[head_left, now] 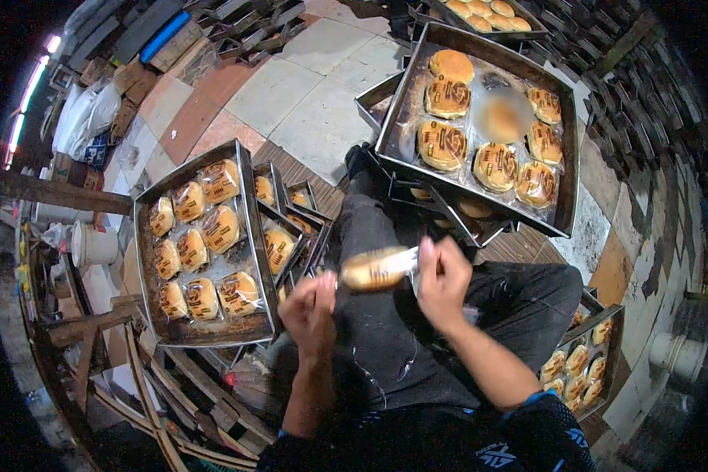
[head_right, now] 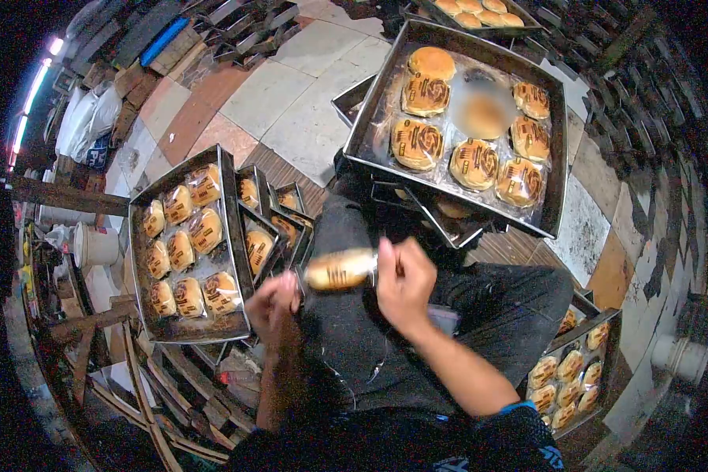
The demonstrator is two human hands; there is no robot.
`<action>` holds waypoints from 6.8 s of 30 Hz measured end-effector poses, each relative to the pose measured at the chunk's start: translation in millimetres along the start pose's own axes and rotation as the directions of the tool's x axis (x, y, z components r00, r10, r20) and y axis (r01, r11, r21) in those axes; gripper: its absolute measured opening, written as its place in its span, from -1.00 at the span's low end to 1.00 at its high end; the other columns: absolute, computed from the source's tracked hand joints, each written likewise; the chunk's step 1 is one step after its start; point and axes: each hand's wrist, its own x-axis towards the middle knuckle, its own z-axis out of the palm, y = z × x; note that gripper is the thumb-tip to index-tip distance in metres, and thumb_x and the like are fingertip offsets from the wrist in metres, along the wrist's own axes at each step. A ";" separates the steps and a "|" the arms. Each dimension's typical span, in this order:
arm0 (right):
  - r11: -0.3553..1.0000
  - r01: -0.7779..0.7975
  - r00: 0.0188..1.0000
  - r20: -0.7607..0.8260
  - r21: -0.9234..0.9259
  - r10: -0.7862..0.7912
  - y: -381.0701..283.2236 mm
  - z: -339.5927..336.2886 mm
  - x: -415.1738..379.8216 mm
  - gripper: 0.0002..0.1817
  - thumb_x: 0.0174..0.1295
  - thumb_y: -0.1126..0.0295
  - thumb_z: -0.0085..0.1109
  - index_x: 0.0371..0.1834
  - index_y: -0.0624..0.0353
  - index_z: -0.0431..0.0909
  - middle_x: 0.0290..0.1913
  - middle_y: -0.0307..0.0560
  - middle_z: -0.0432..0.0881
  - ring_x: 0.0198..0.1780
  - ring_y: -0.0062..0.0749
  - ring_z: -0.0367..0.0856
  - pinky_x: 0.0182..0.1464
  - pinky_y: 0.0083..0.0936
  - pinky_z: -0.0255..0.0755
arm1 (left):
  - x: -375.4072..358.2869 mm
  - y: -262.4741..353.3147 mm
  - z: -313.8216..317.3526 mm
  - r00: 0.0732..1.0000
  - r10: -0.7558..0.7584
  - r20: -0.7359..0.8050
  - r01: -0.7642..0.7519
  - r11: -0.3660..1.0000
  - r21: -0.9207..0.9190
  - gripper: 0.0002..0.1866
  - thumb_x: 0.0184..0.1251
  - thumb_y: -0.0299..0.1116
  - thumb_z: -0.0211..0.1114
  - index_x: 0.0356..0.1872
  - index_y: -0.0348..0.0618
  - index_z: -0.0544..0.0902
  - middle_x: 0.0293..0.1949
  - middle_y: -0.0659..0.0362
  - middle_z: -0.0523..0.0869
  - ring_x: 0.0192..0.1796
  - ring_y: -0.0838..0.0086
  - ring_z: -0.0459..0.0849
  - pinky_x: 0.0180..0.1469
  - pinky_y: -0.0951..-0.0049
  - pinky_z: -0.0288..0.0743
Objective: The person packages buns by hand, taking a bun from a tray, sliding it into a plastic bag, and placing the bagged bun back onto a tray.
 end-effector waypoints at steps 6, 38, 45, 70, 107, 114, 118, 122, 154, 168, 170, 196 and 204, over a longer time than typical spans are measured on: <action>0.899 -0.407 0.832 0.341 -0.162 0.438 57.8 -40.4 -102.6 -0.70 0.35 0.39 0.16 -0.53 0.35 0.58 -0.62 0.01 0.52 -0.57 -0.50 0.39 -0.50 -0.41 0.25 | -80.4 -3.7 -27.6 0.972 0.206 0.115 -0.233 0.764 0.602 -0.86 0.35 -0.48 0.34 -0.40 -0.32 0.70 -0.51 0.18 0.70 -0.46 0.59 0.59 -0.40 0.57 0.43; 0.953 0.240 0.686 0.727 -0.186 -0.031 57.3 -132.1 -7.4 -0.88 0.20 0.43 0.29 -0.35 0.27 0.64 -0.42 0.10 0.67 -0.30 0.03 0.69 -0.21 -0.26 0.56 | -55.8 -60.7 97.3 0.476 -0.240 0.846 -0.403 0.795 0.453 -0.82 0.35 -0.29 0.27 -0.22 -0.19 0.70 -0.28 -0.02 0.72 -0.25 0.00 0.71 -0.16 0.08 0.59; 0.914 0.308 0.884 0.435 -0.266 -0.171 56.7 -154.2 -36.9 -0.91 0.20 0.53 0.28 -0.25 0.25 0.67 -0.35 0.09 0.70 -0.30 -0.07 0.70 -0.20 -0.40 0.55 | -57.4 -26.9 115.2 0.606 -0.344 0.717 -0.269 0.760 0.592 -0.58 0.18 -0.01 0.46 -0.25 -0.22 0.74 -0.38 -0.01 0.74 -0.28 0.17 0.77 -0.20 0.26 0.61; 0.614 -0.062 0.864 0.266 -0.787 0.428 139.9 43.8 508.1 -0.29 0.19 -0.22 0.24 -0.28 0.43 0.69 -0.27 0.10 0.71 -0.25 -0.34 0.63 -0.17 -0.32 0.50 | 87.3 -45.6 90.7 0.837 -0.513 -0.188 0.385 0.798 -0.463 -0.87 0.35 -0.37 0.15 -0.33 -0.22 0.53 -0.47 0.21 0.56 -0.43 0.43 0.59 -0.37 0.43 0.53; 0.703 0.711 0.652 0.374 0.001 -0.660 -121.5 -117.4 -17.7 -0.50 0.12 0.45 0.21 0.22 0.07 0.60 0.30 0.19 0.46 0.32 0.14 0.47 0.37 0.10 0.33 | -33.5 120.2 109.4 0.878 0.077 0.473 0.413 0.381 -0.827 -0.10 0.37 0.34 -0.04 0.34 -0.38 0.34 0.25 -0.18 0.51 0.35 -0.10 0.42 0.34 -0.11 0.36; 0.546 0.836 0.539 0.277 -0.056 -0.796 -127.8 -129.8 -20.6 -0.56 0.23 0.42 0.14 0.21 -0.08 0.61 0.33 0.14 0.48 0.31 0.05 0.50 0.30 -0.08 0.48 | -84.5 140.4 96.8 0.920 0.189 0.342 0.101 0.731 -0.675 0.20 0.09 0.39 0.25 0.54 -0.23 -0.06 0.48 -0.19 0.16 0.45 -0.02 0.30 0.46 -0.01 0.23; 0.494 0.866 0.485 0.372 -0.077 -0.791 -127.2 -125.7 -18.7 -0.57 0.26 0.37 0.10 0.21 -0.17 0.62 0.31 0.14 0.50 0.32 0.04 0.50 0.28 -0.16 0.51 | -49.1 151.2 95.4 0.883 0.194 0.427 0.228 0.618 -0.753 0.07 0.27 0.39 0.09 0.53 -0.23 -0.06 0.41 -0.20 0.26 0.36 -0.12 0.40 0.32 -0.09 0.45; 0.723 0.669 0.711 0.430 -0.172 -0.556 -142.8 -112.8 -15.9 -0.62 0.25 0.39 0.12 0.15 0.13 0.60 0.40 0.33 0.33 0.37 0.22 0.40 0.35 -0.02 0.36 | -63.9 119.9 118.5 0.899 0.066 0.433 0.250 0.735 -0.631 -0.08 0.22 -0.05 0.22 0.52 -0.16 0.00 0.35 -0.16 0.37 0.29 -0.07 0.49 0.29 -0.07 0.46; 0.906 0.374 0.900 0.313 -0.199 -0.303 -44.9 -112.7 3.7 -0.72 0.06 0.48 0.41 -0.13 0.22 0.65 -0.25 -0.02 0.68 -0.09 -0.16 0.69 -0.02 -0.33 0.54 | 13.1 48.8 76.6 0.667 -0.392 0.633 0.745 0.330 -0.580 -0.25 0.40 0.21 -0.11 0.32 -0.28 0.39 0.21 -0.15 0.56 0.15 -0.02 0.63 -0.08 -0.04 0.68; 0.896 0.439 0.887 0.128 0.068 -0.444 -102.7 -114.0 15.5 -0.84 0.01 0.56 0.46 -0.31 0.21 0.76 -0.28 -0.08 0.66 -0.31 -0.31 0.62 -0.23 -0.51 0.49 | -31.4 71.5 37.5 0.695 0.711 0.110 -0.697 0.627 0.346 -0.83 0.30 -0.36 0.38 -0.38 -0.27 0.66 -0.38 0.06 0.71 -0.31 0.29 0.71 -0.23 0.35 0.60; 0.734 0.675 0.730 0.080 0.074 -0.679 -102.0 -109.2 15.6 -0.80 -0.02 0.56 0.46 -0.29 0.17 0.75 -0.31 -0.08 0.63 -0.32 -0.25 0.62 -0.27 -0.49 0.49 | -25.0 76.2 16.6 0.577 0.800 0.169 -0.804 0.519 0.291 -0.86 0.27 -0.31 0.41 -0.33 -0.13 0.68 -0.34 0.16 0.63 -0.33 0.35 0.63 -0.28 0.38 0.55; 0.889 -0.380 0.772 0.440 -0.257 0.458 29.6 -38.3 -89.0 -0.61 0.36 0.34 0.15 -0.63 0.34 0.51 -0.69 0.13 0.39 -0.64 -0.36 0.30 -0.54 -0.29 0.19 | -86.0 -3.7 -32.9 0.969 0.229 0.088 -0.235 0.763 0.602 -0.86 0.30 -0.45 0.41 -0.38 -0.32 0.69 -0.43 0.12 0.72 -0.46 0.52 0.61 -0.39 0.54 0.47; 0.952 0.307 0.731 0.637 0.012 -0.244 -60.3 -33.0 1.7 -0.38 -0.08 0.45 0.51 0.17 0.17 0.60 0.08 0.05 0.70 0.05 -0.11 0.71 0.17 -0.24 0.47 | -6.9 37.6 -8.6 0.986 -0.163 -0.040 0.168 0.969 0.180 -0.83 0.33 -0.42 0.39 -0.37 -0.33 0.69 -0.63 0.35 0.56 -0.57 0.81 0.42 -0.53 0.74 0.17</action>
